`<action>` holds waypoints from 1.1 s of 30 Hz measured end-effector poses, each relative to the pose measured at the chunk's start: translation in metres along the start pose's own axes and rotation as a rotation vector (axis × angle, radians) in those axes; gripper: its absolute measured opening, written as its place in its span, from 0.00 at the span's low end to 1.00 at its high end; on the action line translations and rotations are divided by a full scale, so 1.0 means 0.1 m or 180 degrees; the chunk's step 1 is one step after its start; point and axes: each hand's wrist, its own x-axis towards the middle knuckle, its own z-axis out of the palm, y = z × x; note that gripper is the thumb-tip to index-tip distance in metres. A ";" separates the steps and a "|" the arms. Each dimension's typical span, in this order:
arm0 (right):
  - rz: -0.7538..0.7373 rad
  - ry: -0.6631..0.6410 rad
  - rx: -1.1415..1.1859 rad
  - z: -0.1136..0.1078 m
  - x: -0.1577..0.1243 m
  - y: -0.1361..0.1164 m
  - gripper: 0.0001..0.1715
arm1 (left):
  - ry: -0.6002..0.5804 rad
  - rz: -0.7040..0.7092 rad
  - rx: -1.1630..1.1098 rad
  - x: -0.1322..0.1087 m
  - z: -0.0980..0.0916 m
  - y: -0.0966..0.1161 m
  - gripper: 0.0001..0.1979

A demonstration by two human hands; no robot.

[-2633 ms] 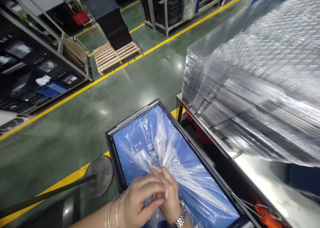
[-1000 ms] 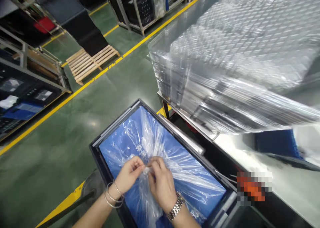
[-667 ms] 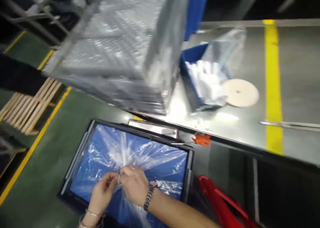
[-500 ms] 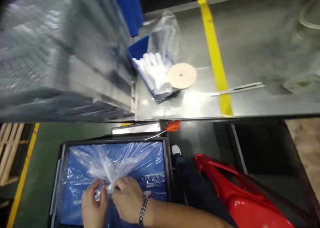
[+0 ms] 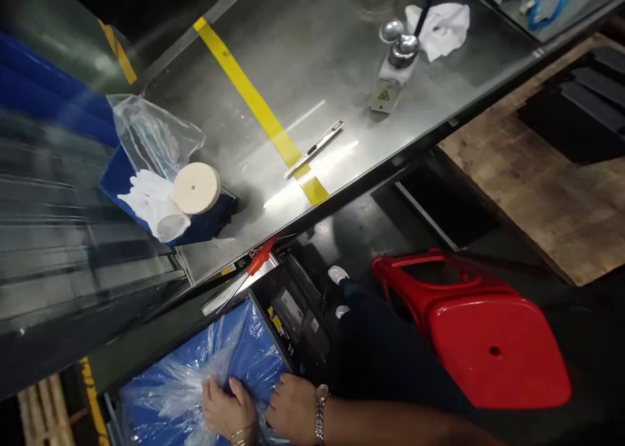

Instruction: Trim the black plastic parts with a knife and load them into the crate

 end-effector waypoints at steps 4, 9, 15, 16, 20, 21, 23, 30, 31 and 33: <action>-0.0087 -0.0345 -0.0278 -0.03 0.15 -0.02 0.10 | 0.0048 0.0161 0.0047 0.13 -0.01 -0.03 0.38; -0.0066 -0.0452 -0.0514 -0.15 0.22 0.02 0.11 | 0.0167 0.0189 -0.0062 0.19 0.07 -0.01 0.40; -0.0053 -0.0163 -0.0536 -0.14 0.25 0.07 0.08 | 0.0242 0.0175 -0.0141 0.18 0.17 -0.07 0.33; -0.0055 -0.0079 -0.0512 -0.12 0.25 0.08 0.09 | 0.0257 0.0176 -0.0143 0.18 0.18 -0.08 0.32; -0.0086 0.0376 -0.0333 -0.04 0.22 0.06 0.12 | 0.0298 0.0256 -0.0133 0.17 0.21 -0.17 0.30; -0.0072 0.0527 -0.0265 -0.03 0.21 0.03 0.13 | 0.0309 0.0291 -0.0123 0.17 0.21 -0.20 0.30; 0.0073 0.0905 -0.0103 -0.05 0.18 -0.03 0.13 | 0.0339 0.0387 -0.0088 0.16 0.21 -0.23 0.31; 0.1425 0.2480 0.0215 -0.12 -0.01 0.17 0.20 | 0.0628 0.0664 0.0115 -0.13 0.28 -0.19 0.30; 0.1567 0.2621 0.0244 -0.09 -0.03 0.29 0.23 | 0.0664 0.0616 0.0158 -0.23 0.32 -0.18 0.29; 0.1667 0.2740 0.0375 -0.06 0.00 0.59 0.26 | 0.0521 0.0346 0.0275 -0.43 0.45 -0.14 0.25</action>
